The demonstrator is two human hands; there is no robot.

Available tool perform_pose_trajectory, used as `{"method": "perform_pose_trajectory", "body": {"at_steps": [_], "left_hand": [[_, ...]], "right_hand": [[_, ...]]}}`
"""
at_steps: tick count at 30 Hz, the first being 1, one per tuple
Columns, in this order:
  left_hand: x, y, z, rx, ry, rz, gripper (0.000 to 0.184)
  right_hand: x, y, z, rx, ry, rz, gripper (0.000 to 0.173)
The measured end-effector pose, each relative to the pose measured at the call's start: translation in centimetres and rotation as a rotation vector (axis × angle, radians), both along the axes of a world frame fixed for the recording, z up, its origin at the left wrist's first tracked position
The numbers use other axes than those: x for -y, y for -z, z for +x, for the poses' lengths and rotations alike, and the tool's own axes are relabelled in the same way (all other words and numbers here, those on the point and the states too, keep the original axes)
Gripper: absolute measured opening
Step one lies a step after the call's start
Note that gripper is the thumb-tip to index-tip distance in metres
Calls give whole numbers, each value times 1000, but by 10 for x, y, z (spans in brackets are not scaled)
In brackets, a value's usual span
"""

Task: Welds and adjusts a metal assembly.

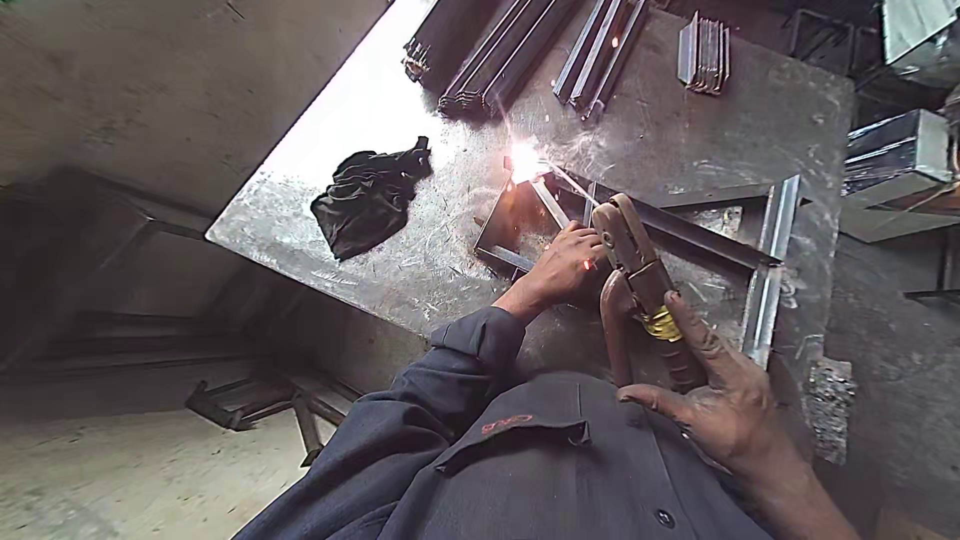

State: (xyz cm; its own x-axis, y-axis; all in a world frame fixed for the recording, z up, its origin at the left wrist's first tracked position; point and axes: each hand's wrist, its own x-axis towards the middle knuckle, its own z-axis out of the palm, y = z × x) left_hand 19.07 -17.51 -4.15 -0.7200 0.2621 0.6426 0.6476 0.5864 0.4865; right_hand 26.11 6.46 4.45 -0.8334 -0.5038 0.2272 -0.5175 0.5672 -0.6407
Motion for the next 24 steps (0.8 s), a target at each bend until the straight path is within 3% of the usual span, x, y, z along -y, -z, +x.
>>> {"method": "perform_pose_trajectory", "body": {"at_steps": [24], "left_hand": [[3, -11, 9, 83, -8, -32, 16]], "right_hand": [[3, -3, 3, 7, 4, 27, 96]]}}
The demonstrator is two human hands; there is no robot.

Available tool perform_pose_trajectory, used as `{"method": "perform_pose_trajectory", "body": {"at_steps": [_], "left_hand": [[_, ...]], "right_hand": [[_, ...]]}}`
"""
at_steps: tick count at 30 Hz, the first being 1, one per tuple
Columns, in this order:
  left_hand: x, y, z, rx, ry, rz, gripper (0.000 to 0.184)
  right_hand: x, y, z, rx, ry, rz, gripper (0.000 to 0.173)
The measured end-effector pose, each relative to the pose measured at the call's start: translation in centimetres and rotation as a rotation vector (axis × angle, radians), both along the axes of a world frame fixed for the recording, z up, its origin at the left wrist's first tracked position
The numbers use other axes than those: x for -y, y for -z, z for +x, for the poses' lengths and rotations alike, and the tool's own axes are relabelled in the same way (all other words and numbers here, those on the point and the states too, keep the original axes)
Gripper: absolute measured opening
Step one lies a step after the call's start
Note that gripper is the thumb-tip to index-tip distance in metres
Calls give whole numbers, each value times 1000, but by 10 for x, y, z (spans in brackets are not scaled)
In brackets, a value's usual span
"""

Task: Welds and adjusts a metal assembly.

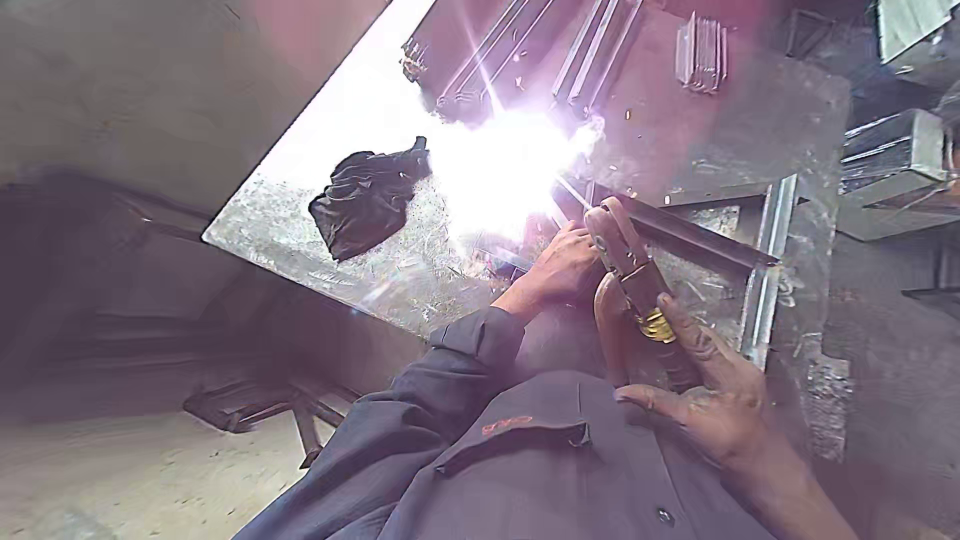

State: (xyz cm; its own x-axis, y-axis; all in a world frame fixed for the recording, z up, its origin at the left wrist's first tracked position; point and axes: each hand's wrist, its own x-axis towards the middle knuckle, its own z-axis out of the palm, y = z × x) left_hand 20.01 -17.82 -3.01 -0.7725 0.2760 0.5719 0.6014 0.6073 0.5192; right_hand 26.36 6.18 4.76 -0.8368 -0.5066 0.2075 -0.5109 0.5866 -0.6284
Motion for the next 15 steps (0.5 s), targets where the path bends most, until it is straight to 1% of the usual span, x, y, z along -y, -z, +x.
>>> {"method": "perform_pose_trajectory", "body": {"at_steps": [3, 7, 12, 15], "left_hand": [[1, 7, -1, -10, -5, -5, 16], [0, 2, -1, -30, 1, 4, 14], [0, 5, -1, 32, 14, 22, 12], [1, 2, 1, 23, 10, 22, 13]], "right_hand": [[0, 1, 0, 8, 2, 0, 96], [-1, 2, -1, -17, -5, 8, 95], [0, 1, -1, -9, 0, 6, 95], [0, 2, -1, -13, 2, 3, 95]]}}
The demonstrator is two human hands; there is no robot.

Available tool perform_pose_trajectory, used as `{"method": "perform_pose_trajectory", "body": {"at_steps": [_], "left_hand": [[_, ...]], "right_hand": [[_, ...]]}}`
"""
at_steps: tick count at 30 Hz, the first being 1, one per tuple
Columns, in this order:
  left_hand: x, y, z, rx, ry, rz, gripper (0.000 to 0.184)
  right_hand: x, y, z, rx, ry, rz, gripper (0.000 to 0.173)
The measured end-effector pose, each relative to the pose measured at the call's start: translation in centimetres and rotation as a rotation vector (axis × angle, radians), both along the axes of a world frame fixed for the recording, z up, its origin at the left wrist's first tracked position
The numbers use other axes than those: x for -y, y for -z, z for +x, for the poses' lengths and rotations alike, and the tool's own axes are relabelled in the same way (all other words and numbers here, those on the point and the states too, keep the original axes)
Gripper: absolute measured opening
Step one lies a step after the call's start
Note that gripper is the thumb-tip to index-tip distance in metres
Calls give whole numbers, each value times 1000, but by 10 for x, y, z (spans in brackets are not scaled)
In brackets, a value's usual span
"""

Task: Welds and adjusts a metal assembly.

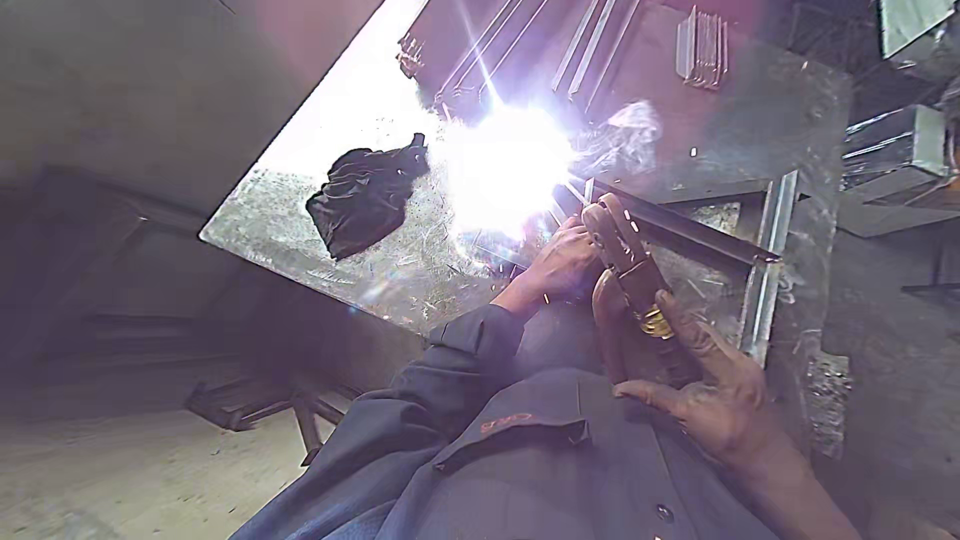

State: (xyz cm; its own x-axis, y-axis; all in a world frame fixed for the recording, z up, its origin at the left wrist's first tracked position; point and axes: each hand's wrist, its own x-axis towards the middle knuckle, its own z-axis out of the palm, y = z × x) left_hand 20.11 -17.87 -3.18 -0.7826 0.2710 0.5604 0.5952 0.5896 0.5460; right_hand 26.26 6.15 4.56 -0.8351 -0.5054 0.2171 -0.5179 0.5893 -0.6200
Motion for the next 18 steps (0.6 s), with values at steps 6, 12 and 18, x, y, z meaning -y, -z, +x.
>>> {"method": "perform_pose_trajectory", "body": {"at_steps": [6, 12, 18], "left_hand": [[-1, 4, -4, -24, -7, -41, 14], [-2, 5, -8, -64, -15, -32, 19], [-3, 5, -8, -85, -27, -49, 18]], "right_hand": [[0, 0, -1, 20, 8, 11, 95], [-2, 1, -1, 32, 9, 3, 95], [-2, 2, -1, 45, 14, 2, 95]]}}
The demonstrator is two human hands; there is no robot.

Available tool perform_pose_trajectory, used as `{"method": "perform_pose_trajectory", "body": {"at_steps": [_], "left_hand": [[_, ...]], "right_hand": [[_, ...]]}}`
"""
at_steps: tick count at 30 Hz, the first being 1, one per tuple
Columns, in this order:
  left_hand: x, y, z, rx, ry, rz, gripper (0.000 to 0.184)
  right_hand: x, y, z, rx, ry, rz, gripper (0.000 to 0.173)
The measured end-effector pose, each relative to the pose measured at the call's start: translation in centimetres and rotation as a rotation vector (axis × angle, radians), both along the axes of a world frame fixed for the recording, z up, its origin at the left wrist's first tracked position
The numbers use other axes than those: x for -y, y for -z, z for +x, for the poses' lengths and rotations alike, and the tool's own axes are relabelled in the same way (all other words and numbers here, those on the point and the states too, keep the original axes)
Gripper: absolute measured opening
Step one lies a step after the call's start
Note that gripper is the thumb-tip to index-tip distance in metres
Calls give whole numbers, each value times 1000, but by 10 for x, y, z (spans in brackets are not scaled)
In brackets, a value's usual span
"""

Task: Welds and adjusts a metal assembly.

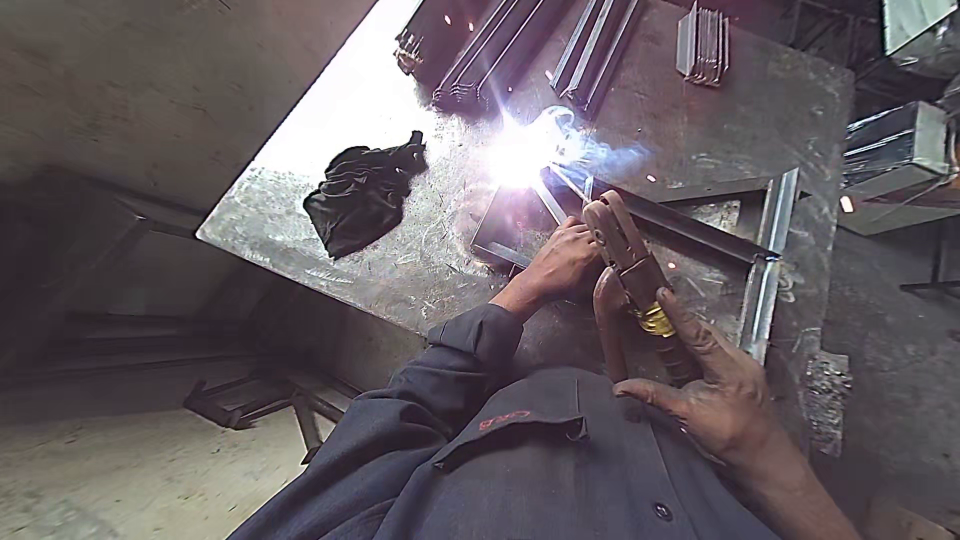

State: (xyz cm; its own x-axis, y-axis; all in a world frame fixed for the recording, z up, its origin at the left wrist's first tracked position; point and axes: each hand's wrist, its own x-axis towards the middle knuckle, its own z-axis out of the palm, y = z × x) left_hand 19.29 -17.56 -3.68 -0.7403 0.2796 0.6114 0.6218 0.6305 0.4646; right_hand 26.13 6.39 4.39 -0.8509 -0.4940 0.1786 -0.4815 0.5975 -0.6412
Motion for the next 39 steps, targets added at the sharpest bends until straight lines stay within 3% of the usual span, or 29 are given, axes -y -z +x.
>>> {"method": "perform_pose_trajectory", "body": {"at_steps": [6, 12, 21, 23, 26, 28, 30, 33, 36, 39], "left_hand": [[2, 8, 4, 105, 43, 55, 18], [1, 15, -1, 28, 0, 19, 14], [0, -3, 2, 67, 26, 35, 14], [1, -14, 8, 215, 49, -8, 15], [-2, 10, -9, 12, 30, -8, 27], [-1, 8, -14, -12, 18, 10, 31], [3, -9, -17, 61, -14, 55, 34], [20, -55, -36, 287, -36, 203, 38], [57, -93, -79, 417, 8, 588, 46], [102, -102, -139, 387, 84, 934, 51]], "right_hand": [[2, -2, 1, -36, 6, -3, 95], [1, -1, -1, 8, -6, -32, 97], [1, -2, -1, 7, -2, -24, 98], [-1, -2, 1, 25, 10, -111, 101], [-5, -8, 7, 113, 73, -377, 118], [-10, -15, 13, 137, 126, -511, 122], [-19, -16, 19, 111, 181, -616, 116], [-36, -12, 33, 73, 320, -716, 92], [-44, -2, 59, 26, 488, -802, 53], [-42, 12, 90, 7, 631, -789, 40]]}}
